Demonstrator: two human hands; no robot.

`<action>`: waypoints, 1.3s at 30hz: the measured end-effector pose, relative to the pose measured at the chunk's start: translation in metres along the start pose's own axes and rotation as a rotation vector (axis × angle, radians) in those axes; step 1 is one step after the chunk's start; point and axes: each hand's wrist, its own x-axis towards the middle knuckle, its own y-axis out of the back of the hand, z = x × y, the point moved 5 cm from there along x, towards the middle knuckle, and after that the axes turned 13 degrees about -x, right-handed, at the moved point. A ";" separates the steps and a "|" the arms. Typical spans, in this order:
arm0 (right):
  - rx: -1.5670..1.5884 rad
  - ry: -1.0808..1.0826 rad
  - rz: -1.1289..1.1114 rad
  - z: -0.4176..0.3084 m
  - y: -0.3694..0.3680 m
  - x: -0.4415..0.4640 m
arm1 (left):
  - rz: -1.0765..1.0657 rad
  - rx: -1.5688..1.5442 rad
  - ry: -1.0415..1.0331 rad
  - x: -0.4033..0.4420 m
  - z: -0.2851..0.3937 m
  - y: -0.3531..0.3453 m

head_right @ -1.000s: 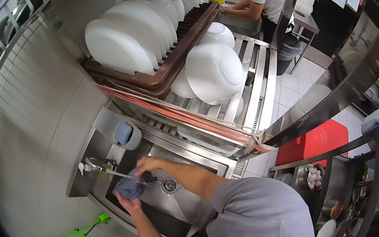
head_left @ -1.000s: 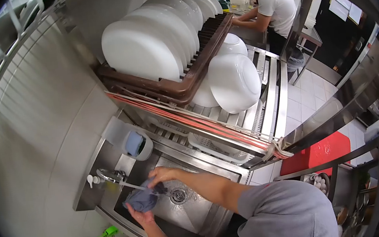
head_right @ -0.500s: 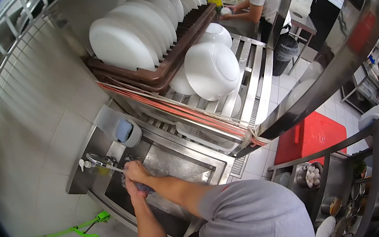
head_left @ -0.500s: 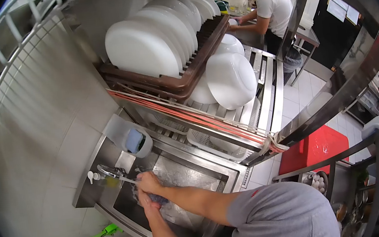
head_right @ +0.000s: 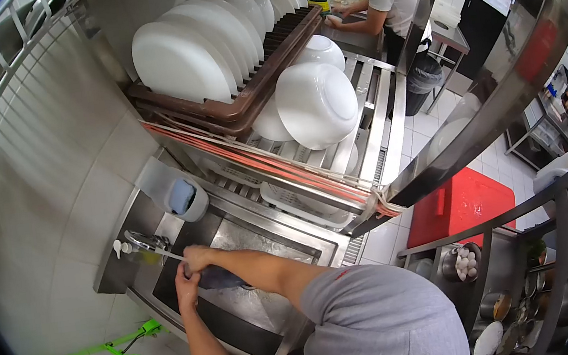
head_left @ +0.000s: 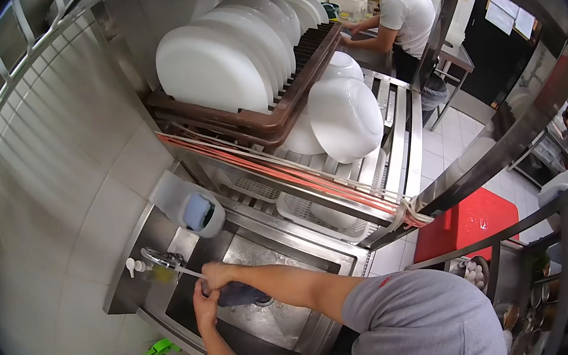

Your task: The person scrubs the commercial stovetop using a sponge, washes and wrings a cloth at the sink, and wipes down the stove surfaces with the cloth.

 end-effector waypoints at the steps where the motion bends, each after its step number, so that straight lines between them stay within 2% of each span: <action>1: 0.110 -0.098 0.125 0.016 -0.001 0.004 | 0.020 0.006 0.039 0.005 -0.005 0.002; 2: 0.217 -0.200 0.247 0.034 -0.006 0.007 | 0.041 0.007 0.082 0.006 -0.012 0.002; 3: 0.239 -0.168 0.194 0.033 -0.006 0.003 | 0.038 0.002 0.086 0.010 -0.023 0.005; 4: 0.238 -0.173 0.195 0.035 -0.007 -0.006 | 0.067 -0.207 0.065 0.015 -0.033 0.010; 5: 0.188 -0.157 0.077 0.027 -0.003 -0.027 | 0.095 -0.410 0.044 0.019 -0.038 0.016; 6: 0.136 -0.139 -0.035 0.025 0.003 -0.040 | 0.087 -0.403 0.039 0.019 -0.032 0.013; 8: 0.197 -0.111 -0.028 0.038 0.017 -0.045 | 0.345 -1.054 0.071 0.003 -0.024 -0.004; 9: 0.259 -0.083 -0.033 0.043 0.016 -0.043 | 0.376 -1.169 0.205 -0.006 -0.022 -0.016; 10: 0.260 -0.081 -0.034 0.037 0.009 -0.035 | 0.377 -1.169 0.204 0.000 -0.036 -0.019; 12: 1.172 -0.046 0.353 0.028 -0.013 -0.018 | 0.401 -1.052 0.338 0.009 -0.089 -0.033; 13: 1.085 -0.138 0.432 0.005 -0.017 -0.030 | 0.468 -1.166 0.417 0.010 -0.092 -0.043; 14: 0.647 -0.301 0.519 -0.014 -0.012 -0.037 | 0.463 -1.161 0.438 0.016 -0.092 -0.046; 16: 0.469 -0.298 0.564 -0.039 -0.027 -0.036 | 0.368 -1.162 0.388 0.022 -0.084 -0.051; 17: 0.467 -0.292 0.573 -0.028 -0.033 -0.021 | 0.317 -1.188 0.348 0.024 -0.076 -0.052; 19: 0.133 -0.266 0.775 0.004 -0.036 0.013 | 0.214 -1.241 0.283 0.034 -0.070 -0.049; 20: 0.373 -0.352 0.788 0.000 -0.006 -0.015 | 0.156 -1.267 0.245 0.041 -0.075 -0.041; 22: 0.306 -0.528 0.680 -0.011 -0.014 -0.013 | 0.016 -1.342 0.144 0.049 -0.103 -0.023; 23: 0.303 -0.531 0.678 -0.018 -0.015 -0.021 | -0.085 -1.405 0.084 0.049 -0.125 -0.013; 24: 0.333 -0.355 0.636 -0.034 -0.016 -0.027 | -0.181 -1.481 0.018 0.052 -0.149 -0.003; 25: 0.363 -0.177 0.588 -0.048 -0.018 -0.029 | -0.538 -2.054 -0.221 0.071 -0.184 0.008; 26: 0.361 -0.173 0.591 -0.042 -0.012 -0.024 | -0.190 -1.737 -0.126 0.058 -0.143 0.002; 27: 0.313 -0.171 0.681 -0.027 -0.004 -0.015 | 0.086 -1.275 0.077 0.036 -0.086 -0.011; 28: 0.261 -0.166 0.768 -0.009 0.000 -0.005 | 0.238 -0.930 0.327 0.006 -0.016 -0.028; 29: 0.249 0.079 0.895 0.008 -0.002 0.008 | 0.223 -0.889 0.413 0.004 -0.016 -0.023; 30: 0.169 -0.096 0.691 0.031 -0.003 0.030 | 0.230 -0.893 0.412 0.000 -0.005 -0.020; 32: 0.850 -0.227 0.310 0.036 0.005 0.014 | 0.083 -0.345 0.226 -0.010 0.030 -0.017; 33: 0.892 -0.114 0.286 0.034 0.005 0.007 | 0.080 -0.372 0.145 -0.005 0.030 -0.012; 34: 0.891 -0.114 0.292 0.036 0.004 0.000 | 0.075 -0.371 0.143 0.002 0.025 -0.008; 36: 0.633 0.182 0.099 0.026 -0.007 -0.007 | 0.061 -0.359 -0.114 0.010 0.021 0.003; 37: 0.621 0.186 0.103 0.032 -0.002 -0.010 | 0.114 -0.428 -0.156 0.011 0.017 0.008; 38: 0.416 0.192 0.026 0.029 0.001 -0.020 | 0.117 -0.433 -0.167 0.010 0.018 0.003; 39: 0.215 0.198 -0.050 0.032 -0.003 -0.023 | 0.240 -0.612 -0.160 0.004 0.014 0.004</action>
